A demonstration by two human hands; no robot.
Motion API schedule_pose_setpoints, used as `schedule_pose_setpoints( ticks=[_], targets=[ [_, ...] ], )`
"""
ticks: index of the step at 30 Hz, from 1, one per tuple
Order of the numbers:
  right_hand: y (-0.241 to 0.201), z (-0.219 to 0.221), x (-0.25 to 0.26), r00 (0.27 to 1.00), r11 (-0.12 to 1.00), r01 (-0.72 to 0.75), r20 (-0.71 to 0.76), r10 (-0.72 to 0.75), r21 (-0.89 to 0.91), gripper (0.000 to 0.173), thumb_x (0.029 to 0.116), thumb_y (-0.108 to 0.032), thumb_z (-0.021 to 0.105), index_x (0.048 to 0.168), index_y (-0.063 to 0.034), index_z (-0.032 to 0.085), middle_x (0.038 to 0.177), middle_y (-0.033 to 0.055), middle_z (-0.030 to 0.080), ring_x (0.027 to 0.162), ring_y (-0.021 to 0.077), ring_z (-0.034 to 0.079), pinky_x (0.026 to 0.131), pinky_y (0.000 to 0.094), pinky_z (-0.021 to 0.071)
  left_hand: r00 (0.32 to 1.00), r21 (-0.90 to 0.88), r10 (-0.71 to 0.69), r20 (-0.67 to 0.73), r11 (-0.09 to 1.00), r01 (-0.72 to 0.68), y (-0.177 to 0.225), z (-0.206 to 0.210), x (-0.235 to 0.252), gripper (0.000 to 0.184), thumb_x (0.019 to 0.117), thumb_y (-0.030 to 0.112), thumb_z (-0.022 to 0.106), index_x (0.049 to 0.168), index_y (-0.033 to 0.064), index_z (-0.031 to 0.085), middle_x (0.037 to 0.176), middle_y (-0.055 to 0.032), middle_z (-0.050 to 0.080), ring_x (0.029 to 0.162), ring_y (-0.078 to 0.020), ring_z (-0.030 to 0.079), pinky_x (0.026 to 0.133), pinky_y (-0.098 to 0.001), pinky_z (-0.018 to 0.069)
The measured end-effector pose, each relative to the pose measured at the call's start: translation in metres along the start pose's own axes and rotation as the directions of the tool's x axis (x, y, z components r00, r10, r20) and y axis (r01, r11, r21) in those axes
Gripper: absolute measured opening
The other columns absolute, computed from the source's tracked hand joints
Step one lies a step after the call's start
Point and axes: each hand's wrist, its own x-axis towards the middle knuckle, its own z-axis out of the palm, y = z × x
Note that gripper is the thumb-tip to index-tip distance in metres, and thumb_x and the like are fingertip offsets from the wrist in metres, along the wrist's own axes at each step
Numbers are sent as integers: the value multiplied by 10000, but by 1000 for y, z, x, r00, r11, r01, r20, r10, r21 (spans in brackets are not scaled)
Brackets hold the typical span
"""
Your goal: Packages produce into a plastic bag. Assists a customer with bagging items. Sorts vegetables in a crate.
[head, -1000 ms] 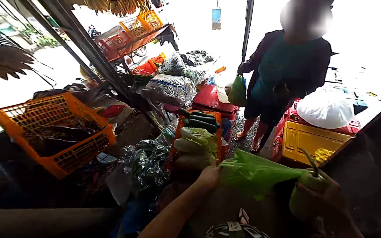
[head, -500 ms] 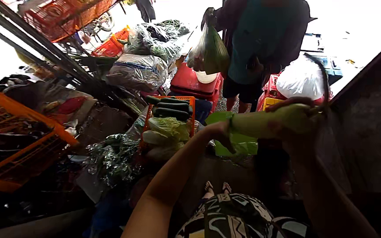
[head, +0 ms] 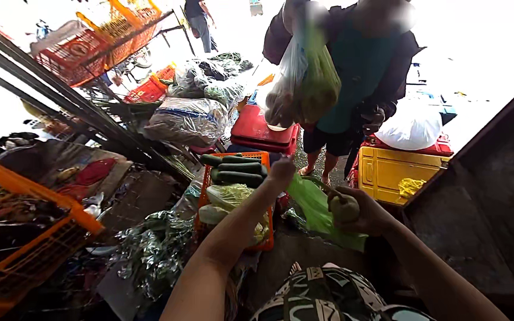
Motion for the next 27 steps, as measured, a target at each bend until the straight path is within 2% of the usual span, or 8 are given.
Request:
schedule_pose_setpoints(
  ticks=[4,8,10,15,20,22,24,27],
  targets=[
    [-10,-19,16,961,997,72,-269,-63,23,546,692,-300,873,1123,-46,653,979,21,732,884,107,713,810,315,620,939,-345,200,281,934,-96,30,-28,3,742,811,-19,759,1465,-77,413,1428,-288,510,1303,-422,535,1079,-578,449],
    [41,6,25,825,976,109,-565,19,191,539,690,-148,858,1153,-10,621,1001,15,732,910,115,714,841,310,618,978,-899,157,140,434,59,63,-66,6,745,852,33,790,1458,-46,364,1202,-198,638,1034,-208,685,917,-375,589],
    [73,20,26,799,955,50,-585,138,293,557,673,-108,857,1161,14,618,993,47,740,910,152,724,839,339,624,998,-940,26,62,337,50,56,-70,16,794,834,-1,788,1499,28,355,1170,-194,651,943,-226,707,840,-390,614],
    [92,-8,20,867,963,-99,-453,208,251,589,654,-160,867,1163,5,620,968,36,738,881,127,726,826,316,624,952,-585,-252,-174,804,107,-5,-38,49,942,734,-50,797,1553,-23,331,1463,-295,475,1311,-420,529,1073,-562,472],
    [75,-82,33,955,974,59,-297,8,217,583,688,-230,883,1160,-21,614,988,43,737,890,159,726,830,348,623,903,-225,-424,68,875,428,-20,-37,82,1084,750,-18,776,1629,109,155,1480,-342,349,1158,-478,602,922,-590,549],
    [66,-106,45,972,980,102,-225,-62,173,573,695,-258,883,1155,-40,621,1001,29,735,908,150,723,839,342,621,898,-191,-419,133,878,438,-10,-54,91,863,787,39,783,1521,-19,332,1438,-348,419,1185,-481,588,950,-616,519],
    [59,-125,54,977,985,133,-183,-112,110,572,705,-295,884,1153,-47,628,1017,17,734,932,133,719,863,331,616,912,-180,-380,153,897,404,-6,-70,97,552,802,135,804,1258,-89,589,1260,-320,600,1156,-458,608,949,-645,485],
    [52,-148,61,975,987,150,-173,-139,51,592,710,-310,878,1184,-48,639,1019,14,742,945,131,721,886,325,613,990,-355,-138,-39,928,115,0,-91,82,515,809,53,815,1270,-61,616,1252,-254,637,1179,-350,606,1021,-523,469]
  ],
)
